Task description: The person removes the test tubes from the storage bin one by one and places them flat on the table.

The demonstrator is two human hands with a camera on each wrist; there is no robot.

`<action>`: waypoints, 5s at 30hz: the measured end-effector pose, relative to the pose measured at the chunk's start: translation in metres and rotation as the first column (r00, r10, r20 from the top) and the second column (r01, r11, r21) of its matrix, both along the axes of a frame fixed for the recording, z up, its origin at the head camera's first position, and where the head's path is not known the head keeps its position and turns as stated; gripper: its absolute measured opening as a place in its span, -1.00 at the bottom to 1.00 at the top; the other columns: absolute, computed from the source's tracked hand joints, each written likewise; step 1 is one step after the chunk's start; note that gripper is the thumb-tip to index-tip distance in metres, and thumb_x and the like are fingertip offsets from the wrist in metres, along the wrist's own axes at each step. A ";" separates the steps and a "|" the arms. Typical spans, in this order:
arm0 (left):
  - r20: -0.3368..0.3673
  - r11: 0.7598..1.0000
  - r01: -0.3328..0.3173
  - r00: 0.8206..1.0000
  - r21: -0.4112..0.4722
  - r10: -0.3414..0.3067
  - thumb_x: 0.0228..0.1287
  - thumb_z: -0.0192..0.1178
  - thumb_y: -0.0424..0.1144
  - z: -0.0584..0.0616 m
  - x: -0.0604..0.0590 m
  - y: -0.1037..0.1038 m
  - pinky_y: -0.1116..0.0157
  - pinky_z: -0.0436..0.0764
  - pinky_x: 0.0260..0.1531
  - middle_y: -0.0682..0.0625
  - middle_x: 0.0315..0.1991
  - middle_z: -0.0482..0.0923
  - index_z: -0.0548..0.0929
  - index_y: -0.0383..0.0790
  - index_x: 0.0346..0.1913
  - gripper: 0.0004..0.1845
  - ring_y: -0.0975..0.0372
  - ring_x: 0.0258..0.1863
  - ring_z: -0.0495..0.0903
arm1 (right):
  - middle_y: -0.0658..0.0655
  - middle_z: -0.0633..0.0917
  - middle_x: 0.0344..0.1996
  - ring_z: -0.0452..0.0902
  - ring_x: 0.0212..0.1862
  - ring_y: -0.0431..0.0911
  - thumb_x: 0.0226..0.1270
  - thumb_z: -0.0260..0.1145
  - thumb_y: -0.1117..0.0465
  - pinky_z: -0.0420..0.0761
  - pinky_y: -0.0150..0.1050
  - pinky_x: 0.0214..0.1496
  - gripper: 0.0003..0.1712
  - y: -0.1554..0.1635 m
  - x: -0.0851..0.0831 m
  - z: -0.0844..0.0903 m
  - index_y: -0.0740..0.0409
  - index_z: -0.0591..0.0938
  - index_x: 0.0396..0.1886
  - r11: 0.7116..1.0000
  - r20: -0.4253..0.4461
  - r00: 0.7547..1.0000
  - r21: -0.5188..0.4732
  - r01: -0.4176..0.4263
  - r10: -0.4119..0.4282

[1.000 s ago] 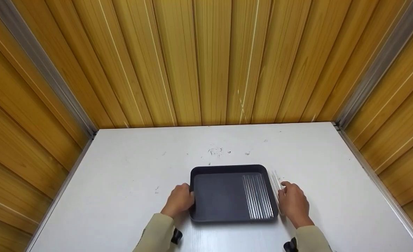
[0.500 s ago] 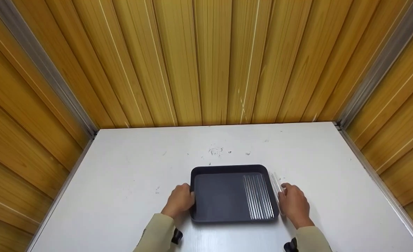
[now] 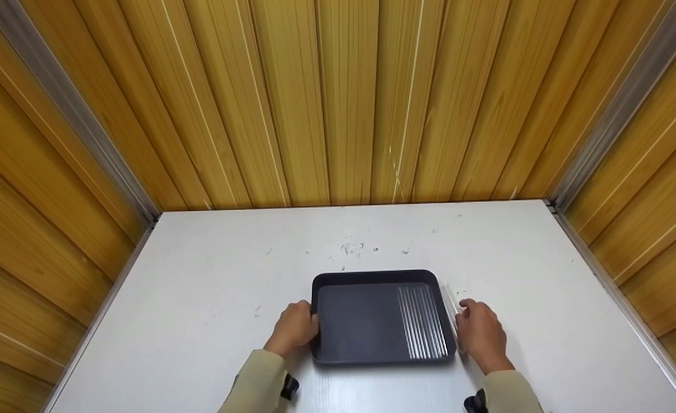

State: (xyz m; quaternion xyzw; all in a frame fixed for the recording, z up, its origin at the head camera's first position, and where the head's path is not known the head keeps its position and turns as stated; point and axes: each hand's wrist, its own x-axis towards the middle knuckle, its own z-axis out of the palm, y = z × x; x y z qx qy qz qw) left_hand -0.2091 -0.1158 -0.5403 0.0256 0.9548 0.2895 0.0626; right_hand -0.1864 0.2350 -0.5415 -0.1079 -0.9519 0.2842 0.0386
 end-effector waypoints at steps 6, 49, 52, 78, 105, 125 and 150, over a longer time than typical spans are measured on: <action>0.013 1.000 -0.004 1.000 -0.002 0.004 0.24 0.08 -0.35 -0.001 0.000 -0.002 0.17 0.48 -0.46 -0.15 -0.45 0.55 0.58 -0.45 -0.27 -0.83 0.13 -0.51 0.46 | 0.22 0.64 -0.26 0.58 -0.21 0.07 0.27 0.24 0.30 0.50 -0.01 -0.28 -0.64 -0.003 0.000 0.002 0.34 0.58 0.05 1.000 -0.018 1.000 0.007 -0.006 0.006; 0.046 0.999 -0.037 0.998 -0.020 0.038 0.27 0.08 -0.34 0.000 -0.002 0.005 0.12 0.51 -0.39 -0.17 -0.41 0.56 0.58 -0.47 -0.21 -0.79 0.11 -0.48 0.47 | 0.17 0.63 -0.31 0.54 -0.32 -0.06 0.27 0.27 0.37 0.53 -0.15 -0.27 -0.72 -0.064 -0.009 0.030 0.35 0.61 -0.02 0.974 -0.160 0.965 -0.062 -0.218 0.206; 0.051 0.999 -0.037 0.998 -0.032 0.039 0.27 0.08 -0.33 -0.002 -0.001 0.006 0.12 0.51 -0.38 -0.17 -0.40 0.56 0.58 -0.47 -0.21 -0.79 0.11 -0.47 0.47 | 0.14 0.63 -0.34 0.53 -0.37 -0.11 0.24 0.28 0.38 0.51 -0.19 -0.32 -0.74 -0.070 -0.007 0.025 0.34 0.63 -0.07 0.969 -0.142 0.964 -0.074 -0.236 0.224; 0.040 0.998 -0.039 0.998 -0.058 0.042 0.28 0.09 -0.30 0.001 0.000 0.003 0.06 0.54 -0.32 -0.24 -0.32 0.60 0.58 -0.46 -0.19 -0.77 0.10 -0.42 0.50 | 0.32 0.67 -0.24 0.65 -0.18 0.20 0.01 0.42 0.45 0.61 0.03 -0.15 -0.67 -0.099 -0.004 0.002 0.37 0.65 -0.15 0.953 -0.207 0.931 0.113 -0.281 0.299; 0.018 0.999 -0.029 0.999 -0.044 0.030 0.26 0.10 -0.32 -0.002 -0.001 0.004 0.06 0.54 -0.35 -0.22 -0.35 0.60 0.58 -0.45 -0.22 -0.80 0.08 -0.43 0.53 | 0.33 0.70 -0.28 0.67 -0.25 0.17 -0.02 0.40 0.48 0.61 -0.01 -0.28 -0.61 -0.105 -0.006 -0.001 0.39 0.60 -0.11 0.946 -0.208 0.923 0.110 -0.306 0.323; 0.030 0.998 -0.024 0.999 -0.060 0.026 0.27 0.10 -0.31 -0.002 -0.001 0.003 0.07 0.54 -0.35 -0.21 -0.35 0.61 0.58 -0.45 -0.21 -0.79 0.10 -0.44 0.50 | 0.35 0.70 -0.21 0.66 -0.17 0.19 0.01 0.38 0.45 0.60 0.03 -0.16 -0.63 -0.099 -0.003 0.003 0.39 0.62 -0.09 0.962 -0.208 0.943 -0.025 -0.272 0.261; 0.029 0.998 -0.028 0.999 -0.058 0.030 0.25 0.08 -0.31 0.000 -0.002 0.005 0.12 0.50 -0.43 -0.19 -0.40 0.58 0.58 -0.45 -0.22 -0.79 0.10 -0.49 0.47 | 0.23 0.66 -0.34 0.59 -0.29 0.02 0.06 0.36 0.44 0.58 -0.05 -0.21 -0.67 -0.091 -0.001 0.016 0.40 0.62 -0.11 0.978 -0.276 0.944 -0.053 -0.201 0.179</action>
